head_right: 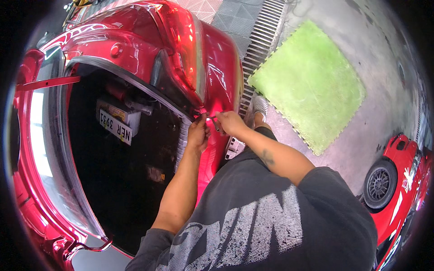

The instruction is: The person retrieves a metal bracket and several small fasteners from the trunk of a red car. They then proceed to install the bracket onto the underside of the open trunk lid, securing it with the fasteners.

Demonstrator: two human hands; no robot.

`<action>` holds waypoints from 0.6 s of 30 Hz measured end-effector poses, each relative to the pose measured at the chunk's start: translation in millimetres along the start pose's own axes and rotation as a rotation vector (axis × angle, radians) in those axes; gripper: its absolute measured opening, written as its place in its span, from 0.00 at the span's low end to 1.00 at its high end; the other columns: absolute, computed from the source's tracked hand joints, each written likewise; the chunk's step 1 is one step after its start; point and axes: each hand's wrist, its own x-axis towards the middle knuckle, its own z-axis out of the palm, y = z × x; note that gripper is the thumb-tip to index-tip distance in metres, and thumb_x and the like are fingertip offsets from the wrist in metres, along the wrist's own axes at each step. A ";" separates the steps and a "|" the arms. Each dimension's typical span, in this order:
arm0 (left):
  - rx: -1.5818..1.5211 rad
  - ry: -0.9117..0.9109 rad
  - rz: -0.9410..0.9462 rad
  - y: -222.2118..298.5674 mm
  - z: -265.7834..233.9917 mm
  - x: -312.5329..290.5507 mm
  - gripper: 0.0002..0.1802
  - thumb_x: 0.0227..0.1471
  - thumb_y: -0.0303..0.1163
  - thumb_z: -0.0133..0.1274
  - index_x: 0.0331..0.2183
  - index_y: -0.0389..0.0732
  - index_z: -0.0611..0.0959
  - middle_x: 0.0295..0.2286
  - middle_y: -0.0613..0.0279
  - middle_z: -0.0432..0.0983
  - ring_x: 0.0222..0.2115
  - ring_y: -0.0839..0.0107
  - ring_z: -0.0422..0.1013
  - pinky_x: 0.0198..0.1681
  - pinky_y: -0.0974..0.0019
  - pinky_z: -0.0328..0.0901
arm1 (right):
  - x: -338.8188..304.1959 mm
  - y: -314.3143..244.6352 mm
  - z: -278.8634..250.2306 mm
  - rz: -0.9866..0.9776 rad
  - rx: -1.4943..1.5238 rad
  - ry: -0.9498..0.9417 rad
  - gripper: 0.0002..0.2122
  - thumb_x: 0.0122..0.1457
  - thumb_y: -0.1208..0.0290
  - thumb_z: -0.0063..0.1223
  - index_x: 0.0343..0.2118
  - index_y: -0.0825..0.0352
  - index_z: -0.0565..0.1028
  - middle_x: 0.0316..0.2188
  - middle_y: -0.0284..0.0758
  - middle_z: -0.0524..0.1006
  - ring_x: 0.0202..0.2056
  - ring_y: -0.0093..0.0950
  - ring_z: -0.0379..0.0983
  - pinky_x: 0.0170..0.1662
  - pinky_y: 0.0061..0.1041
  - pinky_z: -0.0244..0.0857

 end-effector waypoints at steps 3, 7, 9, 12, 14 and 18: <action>-0.019 0.026 -0.059 -11.3 -9.3 -21.5 0.17 0.62 0.48 0.59 0.46 0.48 0.83 0.20 0.78 0.59 0.19 0.83 0.56 0.22 0.74 0.53 | -48.3 6.3 21.1 -0.595 -0.619 0.450 0.19 0.60 0.60 0.61 0.48 0.68 0.76 0.30 0.45 0.78 0.35 0.48 0.77 0.42 0.42 0.72; 0.005 0.020 -0.035 -0.9 0.9 -5.5 0.17 0.62 0.48 0.59 0.44 0.47 0.83 0.20 0.77 0.59 0.18 0.82 0.56 0.21 0.74 0.53 | -8.5 13.3 8.8 -0.684 -0.480 0.383 0.17 0.66 0.55 0.54 0.40 0.67 0.79 0.23 0.39 0.78 0.27 0.39 0.77 0.36 0.40 0.71; 0.012 0.007 -0.033 -1.1 0.5 -2.5 0.17 0.62 0.48 0.59 0.44 0.46 0.83 0.19 0.77 0.59 0.18 0.82 0.57 0.21 0.73 0.53 | 6.5 4.6 15.3 -0.042 0.024 0.069 0.20 0.69 0.51 0.50 0.36 0.67 0.79 0.24 0.36 0.79 0.27 0.31 0.77 0.31 0.33 0.70; -0.041 -0.044 -0.025 4.9 -5.6 -0.2 0.17 0.63 0.47 0.58 0.44 0.45 0.83 0.19 0.77 0.58 0.18 0.81 0.57 0.21 0.72 0.54 | 3.2 -4.4 20.8 0.023 0.335 -0.110 0.26 0.72 0.47 0.42 0.33 0.67 0.80 0.25 0.34 0.80 0.24 0.26 0.75 0.27 0.30 0.69; -0.059 -0.018 -0.032 0.5 -5.5 0.9 0.17 0.64 0.47 0.57 0.45 0.45 0.83 0.19 0.77 0.58 0.18 0.80 0.57 0.22 0.72 0.54 | 6.0 2.3 7.7 -0.058 -0.018 0.067 0.20 0.69 0.52 0.50 0.35 0.67 0.80 0.25 0.36 0.79 0.26 0.31 0.76 0.31 0.35 0.71; -0.086 0.032 -0.051 -4.0 -0.4 2.8 0.17 0.64 0.46 0.57 0.46 0.45 0.82 0.19 0.77 0.56 0.19 0.80 0.56 0.23 0.72 0.55 | -36.8 -6.8 0.4 -0.876 -0.770 0.616 0.17 0.60 0.55 0.60 0.31 0.68 0.79 0.28 0.39 0.79 0.31 0.43 0.77 0.40 0.40 0.72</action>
